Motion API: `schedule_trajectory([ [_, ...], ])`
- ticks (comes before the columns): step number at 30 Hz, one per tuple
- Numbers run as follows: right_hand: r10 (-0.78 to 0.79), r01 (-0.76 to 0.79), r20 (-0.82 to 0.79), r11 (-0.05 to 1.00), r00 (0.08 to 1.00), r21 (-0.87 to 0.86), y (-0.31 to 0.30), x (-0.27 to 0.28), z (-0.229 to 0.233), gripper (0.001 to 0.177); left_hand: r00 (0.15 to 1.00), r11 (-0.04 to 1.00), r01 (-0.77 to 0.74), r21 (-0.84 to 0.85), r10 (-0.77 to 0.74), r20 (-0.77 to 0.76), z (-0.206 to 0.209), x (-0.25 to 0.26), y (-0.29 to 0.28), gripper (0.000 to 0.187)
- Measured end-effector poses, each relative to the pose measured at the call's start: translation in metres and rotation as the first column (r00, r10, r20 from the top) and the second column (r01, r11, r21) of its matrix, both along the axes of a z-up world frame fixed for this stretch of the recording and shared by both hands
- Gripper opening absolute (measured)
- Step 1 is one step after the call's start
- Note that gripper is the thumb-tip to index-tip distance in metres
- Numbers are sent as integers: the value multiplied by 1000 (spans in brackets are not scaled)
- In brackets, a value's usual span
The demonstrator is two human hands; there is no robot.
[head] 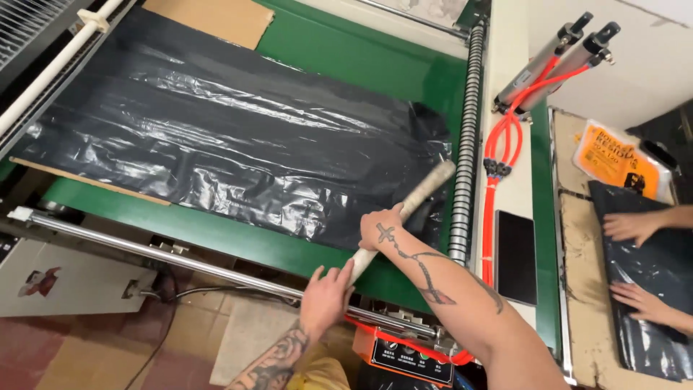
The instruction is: Smoothing and folding black plastic bags on a conveyor belt using a white tube.
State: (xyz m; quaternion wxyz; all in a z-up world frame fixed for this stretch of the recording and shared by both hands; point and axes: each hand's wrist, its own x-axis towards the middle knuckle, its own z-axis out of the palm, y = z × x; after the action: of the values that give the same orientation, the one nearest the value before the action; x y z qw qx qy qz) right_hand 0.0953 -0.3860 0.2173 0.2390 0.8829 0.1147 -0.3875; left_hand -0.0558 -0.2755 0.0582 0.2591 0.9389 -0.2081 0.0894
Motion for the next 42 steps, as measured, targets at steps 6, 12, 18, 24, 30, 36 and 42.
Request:
schedule_trajectory([
  [6,124,-256,377,911,918,323,-23,18,-57,49,993,990,-75,116,85,-85,-19,18,66,62],
  [12,169,-356,401,816,900,456,0,5,-8,59,889,887,-456,65,451,76,-22,34,185,60],
  [18,327,-555,455,592,828,584,13,-14,10,60,545,582,-795,-171,810,217,-45,59,282,61],
  [24,492,-701,504,424,710,574,21,-32,5,99,432,449,-857,-251,893,124,-31,73,311,61],
  [30,518,-753,564,292,643,589,22,-37,5,111,338,367,-915,-167,924,177,-49,87,330,67],
  [36,466,-737,583,285,665,613,22,-36,2,106,561,556,-825,95,788,255,-30,80,313,70],
  [42,333,-581,521,686,786,437,-1,-9,-31,105,896,886,-442,142,442,38,13,33,151,56],
])
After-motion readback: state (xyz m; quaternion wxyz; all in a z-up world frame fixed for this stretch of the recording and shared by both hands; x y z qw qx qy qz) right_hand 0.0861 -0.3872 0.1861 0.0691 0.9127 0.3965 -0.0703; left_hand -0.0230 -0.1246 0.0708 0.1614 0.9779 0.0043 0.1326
